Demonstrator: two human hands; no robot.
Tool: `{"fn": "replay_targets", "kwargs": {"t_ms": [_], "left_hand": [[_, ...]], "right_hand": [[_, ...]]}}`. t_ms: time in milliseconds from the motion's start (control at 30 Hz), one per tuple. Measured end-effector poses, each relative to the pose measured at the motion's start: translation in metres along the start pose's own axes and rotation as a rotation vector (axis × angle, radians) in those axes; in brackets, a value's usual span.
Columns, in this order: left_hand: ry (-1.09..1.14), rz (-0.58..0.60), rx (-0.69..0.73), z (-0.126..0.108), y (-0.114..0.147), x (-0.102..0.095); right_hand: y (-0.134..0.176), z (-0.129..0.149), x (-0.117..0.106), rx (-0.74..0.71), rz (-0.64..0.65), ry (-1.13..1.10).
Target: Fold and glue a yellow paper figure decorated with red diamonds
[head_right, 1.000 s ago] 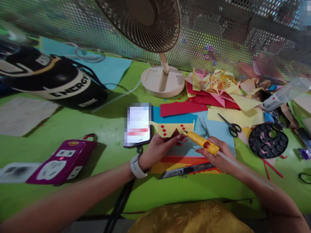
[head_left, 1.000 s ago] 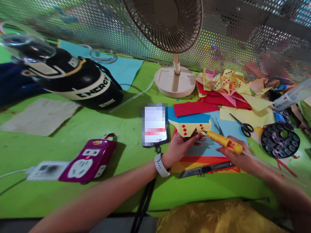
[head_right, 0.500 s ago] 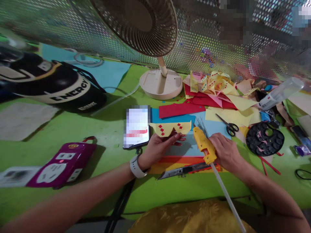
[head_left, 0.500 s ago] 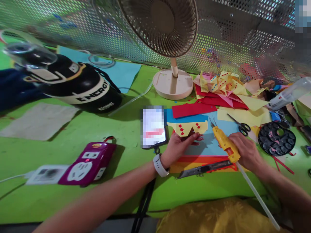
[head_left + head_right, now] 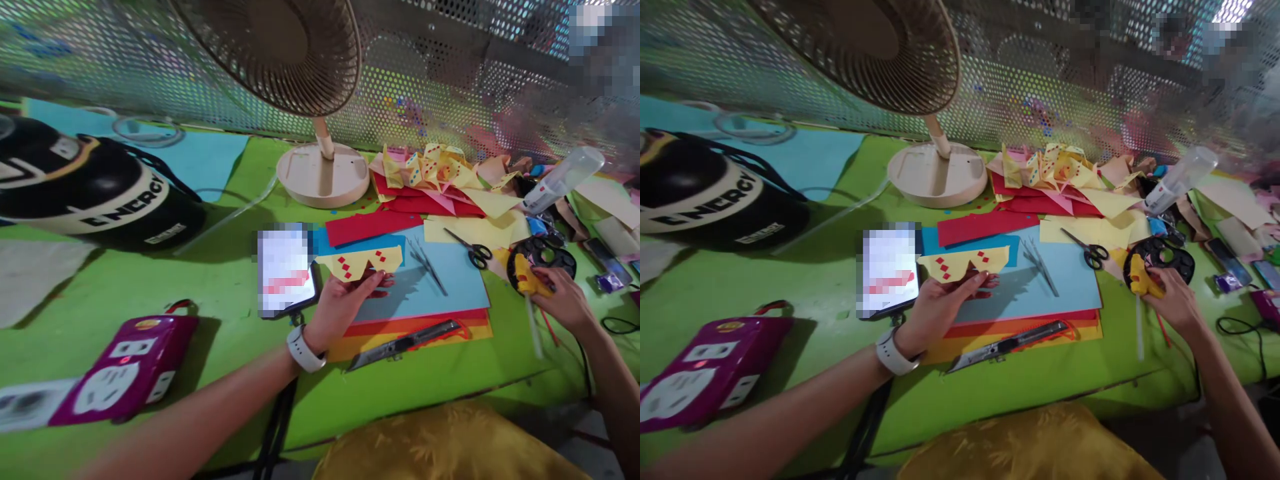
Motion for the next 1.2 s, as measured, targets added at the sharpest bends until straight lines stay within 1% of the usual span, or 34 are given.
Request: {"fn": "replay_targets", "kwargs": {"t_ms": [67, 133, 167, 233, 300, 367, 433, 500, 567, 633, 700, 767, 833, 933, 1000, 1033, 1133, 1167, 1200], "left_hand": [[0.002, -0.005, -0.008, 0.001, 0.0, -0.001], [-0.003, -0.002, -0.015, 0.002, 0.001, -0.001], [-0.005, -0.001, -0.015, 0.002, 0.0, -0.001], [-0.007, 0.001, -0.013, 0.003, 0.0, -0.001], [-0.01, 0.001, -0.011, 0.003, 0.0, -0.001], [-0.016, 0.001, -0.007, 0.002, 0.0, 0.0], [-0.022, 0.006, -0.004, 0.0, 0.0, 0.002], [-0.024, 0.017, -0.01, -0.001, 0.0, 0.004], [-0.021, 0.03, -0.023, 0.0, 0.0, 0.006], [-0.01, 0.044, -0.037, 0.001, 0.0, 0.007], [0.018, 0.055, -0.041, 0.003, -0.001, 0.008], [0.045, 0.064, -0.04, 0.003, -0.001, 0.009], [0.056, 0.073, -0.037, 0.004, -0.001, 0.009], [0.063, 0.08, -0.032, 0.004, -0.001, 0.01], [0.069, 0.085, -0.026, 0.004, -0.001, 0.011], [0.071, 0.088, -0.025, 0.003, -0.001, 0.011], [0.082, 0.094, -0.033, 0.004, -0.002, 0.013], [0.086, 0.097, -0.035, 0.004, -0.002, 0.013], [0.089, 0.1, -0.036, 0.004, -0.002, 0.014]], "right_hand": [[0.0, 0.005, -0.004, -0.074, 0.054, -0.009], [-0.005, 0.022, -0.018, -0.115, 0.045, -0.006], [-0.01, 0.035, -0.028, -0.121, 0.019, -0.021], [-0.022, 0.075, -0.033, -0.144, 0.041, -0.088], [-0.035, 0.13, -0.02, -0.235, 0.152, -0.203], [-0.044, 0.184, 0.004, -0.332, 0.286, -0.231], [-0.052, 0.221, 0.03, -0.397, 0.391, -0.199], [-0.056, 0.242, 0.048, -0.455, 0.469, -0.254], [-0.061, 0.245, 0.058, -0.436, 0.552, -0.416], [-0.067, 0.233, 0.063, -0.315, 0.644, -0.647], [-0.073, 0.218, 0.06, -0.161, 0.705, -0.92], [-0.081, 0.211, 0.048, -0.087, 0.7, -1.183], [-0.091, 0.21, 0.035, -0.078, 0.631, -1.316], [-0.106, 0.21, 0.027, -0.049, 0.448, -1.29], [-0.114, 0.212, 0.027, -0.037, 0.329, -1.208], [-0.117, 0.213, 0.027, -0.055, 0.273, -1.146], [-0.125, 0.216, 0.013, -0.203, 0.088, -0.841], [-0.127, 0.217, 0.007, -0.261, 0.043, -0.737], [-0.129, 0.218, 0.003, -0.31, 0.025, -0.658]]}}
Point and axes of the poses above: each hand's wrist, its own y-axis away from the middle knuckle, its own x-axis out of the palm, z = x × y, the point moved 10 cm from there along -y, towards the middle knuckle, and after that the axes turned 6 degrees about y, right-handed, at the moved point
